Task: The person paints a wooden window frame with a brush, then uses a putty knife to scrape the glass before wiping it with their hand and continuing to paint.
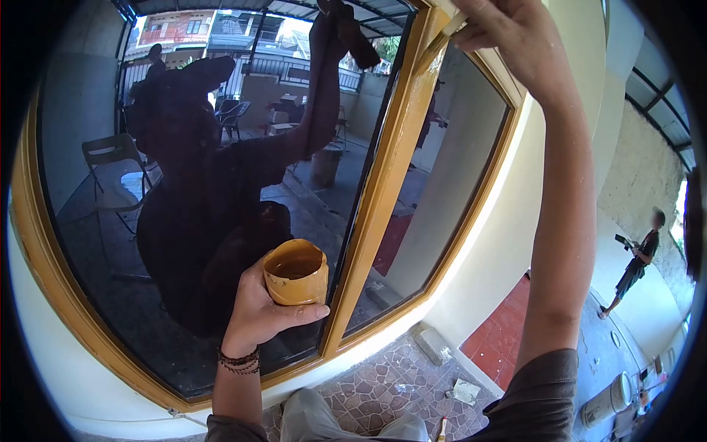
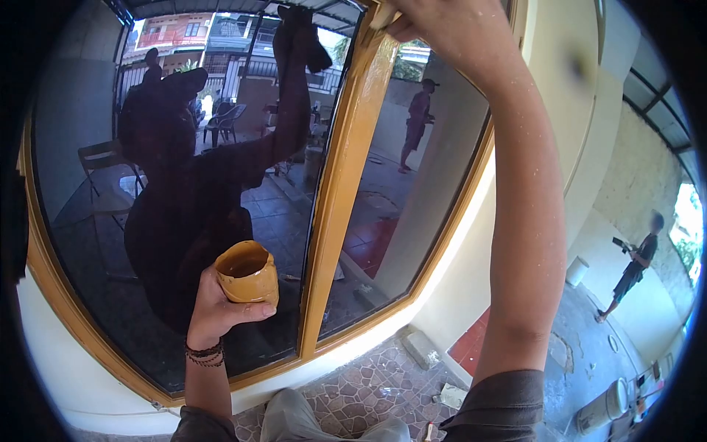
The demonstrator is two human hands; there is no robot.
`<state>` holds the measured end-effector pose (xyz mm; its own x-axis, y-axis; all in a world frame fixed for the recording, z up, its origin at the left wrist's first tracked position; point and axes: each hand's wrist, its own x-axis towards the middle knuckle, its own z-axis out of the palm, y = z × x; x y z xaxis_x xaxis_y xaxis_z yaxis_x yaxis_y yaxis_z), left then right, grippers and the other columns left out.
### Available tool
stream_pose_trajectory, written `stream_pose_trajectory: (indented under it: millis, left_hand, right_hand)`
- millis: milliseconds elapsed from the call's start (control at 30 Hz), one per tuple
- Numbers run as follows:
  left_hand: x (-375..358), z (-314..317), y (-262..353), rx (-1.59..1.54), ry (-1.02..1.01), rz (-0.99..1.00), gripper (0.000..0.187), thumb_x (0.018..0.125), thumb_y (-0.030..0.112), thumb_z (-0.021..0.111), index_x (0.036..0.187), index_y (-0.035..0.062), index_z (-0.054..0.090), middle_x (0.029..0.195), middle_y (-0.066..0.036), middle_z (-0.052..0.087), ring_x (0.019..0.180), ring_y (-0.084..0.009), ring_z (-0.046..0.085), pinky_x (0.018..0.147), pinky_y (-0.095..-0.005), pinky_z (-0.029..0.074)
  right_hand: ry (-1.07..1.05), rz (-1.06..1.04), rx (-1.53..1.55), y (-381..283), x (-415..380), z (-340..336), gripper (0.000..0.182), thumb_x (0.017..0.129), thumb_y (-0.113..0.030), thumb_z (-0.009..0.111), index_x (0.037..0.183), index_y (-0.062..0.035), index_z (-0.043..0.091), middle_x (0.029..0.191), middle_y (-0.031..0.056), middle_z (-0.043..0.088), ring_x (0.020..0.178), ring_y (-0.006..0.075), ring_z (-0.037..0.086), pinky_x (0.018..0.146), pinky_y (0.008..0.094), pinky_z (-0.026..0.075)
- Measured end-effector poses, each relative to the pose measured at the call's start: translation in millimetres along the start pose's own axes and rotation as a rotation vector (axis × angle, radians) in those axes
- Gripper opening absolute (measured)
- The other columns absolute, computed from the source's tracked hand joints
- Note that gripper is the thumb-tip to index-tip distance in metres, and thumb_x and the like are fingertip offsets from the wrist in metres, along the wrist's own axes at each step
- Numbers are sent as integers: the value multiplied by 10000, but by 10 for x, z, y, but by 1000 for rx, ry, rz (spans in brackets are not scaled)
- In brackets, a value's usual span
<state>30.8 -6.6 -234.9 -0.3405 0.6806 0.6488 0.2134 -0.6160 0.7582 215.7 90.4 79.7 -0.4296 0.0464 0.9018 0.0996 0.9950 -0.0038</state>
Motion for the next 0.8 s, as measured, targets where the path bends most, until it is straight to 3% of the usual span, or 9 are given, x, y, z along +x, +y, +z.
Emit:
stream_pose_trajectory:
  millis: [133, 600, 800]
  left_hand:
    - [-5, 2, -5, -1, 0, -14, 716, 602, 219, 943, 1178, -11, 585, 1078, -82, 680, 987, -164, 659, 892, -302, 526]
    - [-7, 0, -39, 6, 10, 12, 725, 602, 239, 946, 1177, -18, 586, 1070, -84, 681, 975, -161, 660, 886, -301, 527]
    - [-4, 0, -28, 19, 6, 10, 723, 600, 242, 947, 1170, -21, 589, 1055, -83, 685, 964, -157, 660, 880, -298, 528]
  right_hand:
    - [-93, 10, -27, 76, -29, 108, 214, 962, -173, 631, 1007, 22, 557, 814, 91, 636, 710, 164, 681, 634, 315, 575]
    - [73, -20, -204, 229, 189, 139, 210, 946, -162, 647, 994, 28, 569, 816, 126, 668, 735, 202, 679, 674, 354, 549]
    - [96, -22, -140, 237, 233, 126, 230, 948, -176, 647, 983, 33, 556, 831, 141, 667, 728, 203, 675, 654, 357, 537]
